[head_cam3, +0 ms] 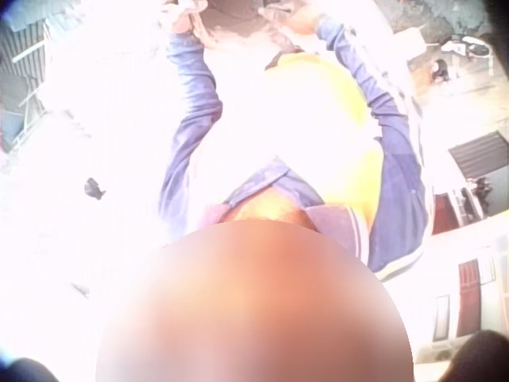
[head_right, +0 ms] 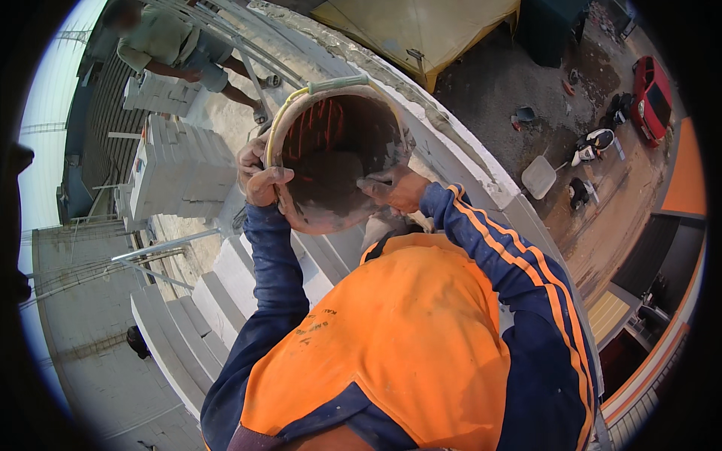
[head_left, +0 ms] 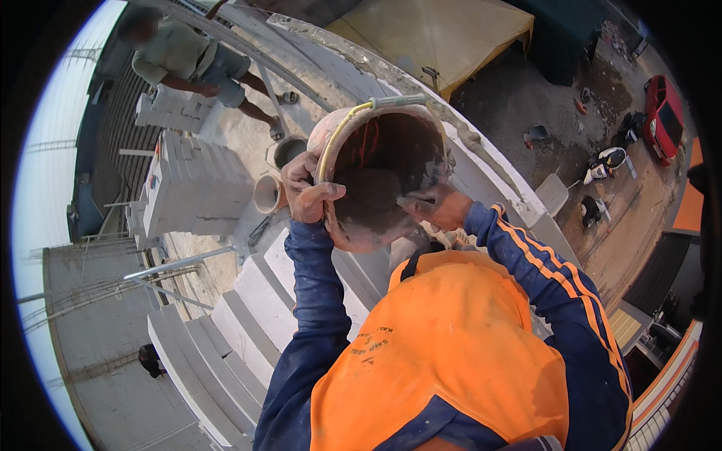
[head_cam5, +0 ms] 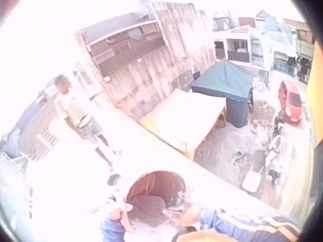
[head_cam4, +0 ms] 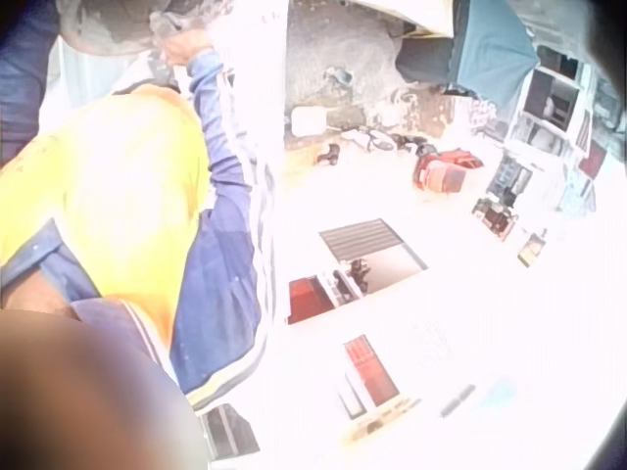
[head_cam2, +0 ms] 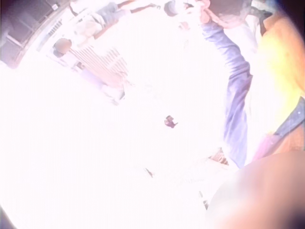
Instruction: The person applies mortar to a white block using a trowel, places it on a wall, and taps it into position. They then scoop mortar from a bucket and spread it along the wall to prepare for the next block.
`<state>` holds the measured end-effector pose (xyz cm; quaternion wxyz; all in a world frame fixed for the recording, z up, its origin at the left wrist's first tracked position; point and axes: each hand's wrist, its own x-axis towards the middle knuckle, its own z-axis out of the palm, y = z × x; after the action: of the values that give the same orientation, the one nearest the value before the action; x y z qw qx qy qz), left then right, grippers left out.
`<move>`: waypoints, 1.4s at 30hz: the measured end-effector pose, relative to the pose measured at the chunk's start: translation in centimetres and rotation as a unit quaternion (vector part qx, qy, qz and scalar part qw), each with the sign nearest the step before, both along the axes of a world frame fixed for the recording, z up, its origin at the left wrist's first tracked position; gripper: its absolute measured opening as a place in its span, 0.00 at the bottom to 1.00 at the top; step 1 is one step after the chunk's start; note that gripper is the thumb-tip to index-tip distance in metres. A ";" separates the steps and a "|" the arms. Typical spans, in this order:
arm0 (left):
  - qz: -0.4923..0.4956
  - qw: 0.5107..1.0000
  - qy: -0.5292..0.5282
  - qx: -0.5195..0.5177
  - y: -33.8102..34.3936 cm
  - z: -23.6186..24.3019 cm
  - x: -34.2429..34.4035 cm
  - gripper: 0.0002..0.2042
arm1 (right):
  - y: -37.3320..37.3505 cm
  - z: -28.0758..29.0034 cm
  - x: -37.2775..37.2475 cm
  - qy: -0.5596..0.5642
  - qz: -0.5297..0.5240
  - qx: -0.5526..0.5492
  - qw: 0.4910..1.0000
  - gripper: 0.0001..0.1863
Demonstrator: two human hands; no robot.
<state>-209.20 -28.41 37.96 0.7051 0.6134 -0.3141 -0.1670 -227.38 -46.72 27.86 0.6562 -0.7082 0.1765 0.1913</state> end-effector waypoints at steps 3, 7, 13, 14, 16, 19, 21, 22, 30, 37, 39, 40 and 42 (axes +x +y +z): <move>0.041 0.998 0.025 -0.040 1.1 -1.0 1.4 0.20 | 2.4 0.8 0.8 0.014 -0.056 0.140 0.988 0.26; 0.103 0.987 0.069 -0.104 3.1 -2.1 1.3 0.23 | 4.6 2.1 2.2 0.039 -0.096 0.317 0.943 0.22; 0.165 0.963 0.113 -0.179 4.7 -2.6 -1.2 0.22 | 5.5 4.4 4.9 0.045 -0.102 0.462 0.880 0.23; 0.166 0.962 0.111 -0.184 4.9 -2.6 -1.4 0.22 | 5.6 4.8 5.5 0.060 -0.119 0.479 0.868 0.23; 0.197 0.957 0.106 -0.186 4.7 -2.8 -1.5 0.17 | 5.6 5.6 5.7 0.047 -0.134 0.535 0.833 0.22; 0.244 0.949 0.105 -0.167 4.5 -3.3 -0.9 0.14 | 4.4 6.4 4.0 0.013 -0.137 0.449 0.883 0.23; 0.289 0.928 0.145 -0.187 3.9 -3.6 0.1 0.14 | 2.4 6.4 0.9 -0.057 -0.121 0.370 0.919 0.22; 0.306 0.917 0.158 -0.200 3.5 -3.6 0.6 0.13 | 1.7 6.2 -0.6 -0.126 -0.138 0.233 0.954 0.20; 0.383 0.903 0.077 -0.176 -3.5 -0.7 0.8 0.15 | 3.2 0.5 -6.0 -0.273 -0.130 -0.437 0.847 0.23; 0.385 0.900 -0.001 -0.204 -5.7 3.7 2.1 0.11 | 1.4 -1.4 -11.4 -0.261 -0.152 -0.399 0.866 0.23; 0.372 0.909 -0.008 -0.187 -4.6 4.3 3.3 0.11 | 0.2 0.2 -12.8 -0.270 -0.157 -0.398 0.863 0.22; 0.369 0.915 -0.003 -0.164 -3.6 4.6 3.8 0.11 | -0.2 1.5 -13.3 -0.265 -0.169 -0.389 0.866 0.22; 0.326 0.937 -0.008 -0.125 -2.2 4.4 3.8 0.10 | -1.0 3.8 -12.2 -0.265 -0.179 -0.338 0.885 0.20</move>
<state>-205.41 -30.56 42.34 0.7892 0.5906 -0.1205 0.1177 -239.61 -47.70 31.67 0.4229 -0.8677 0.1732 -0.1955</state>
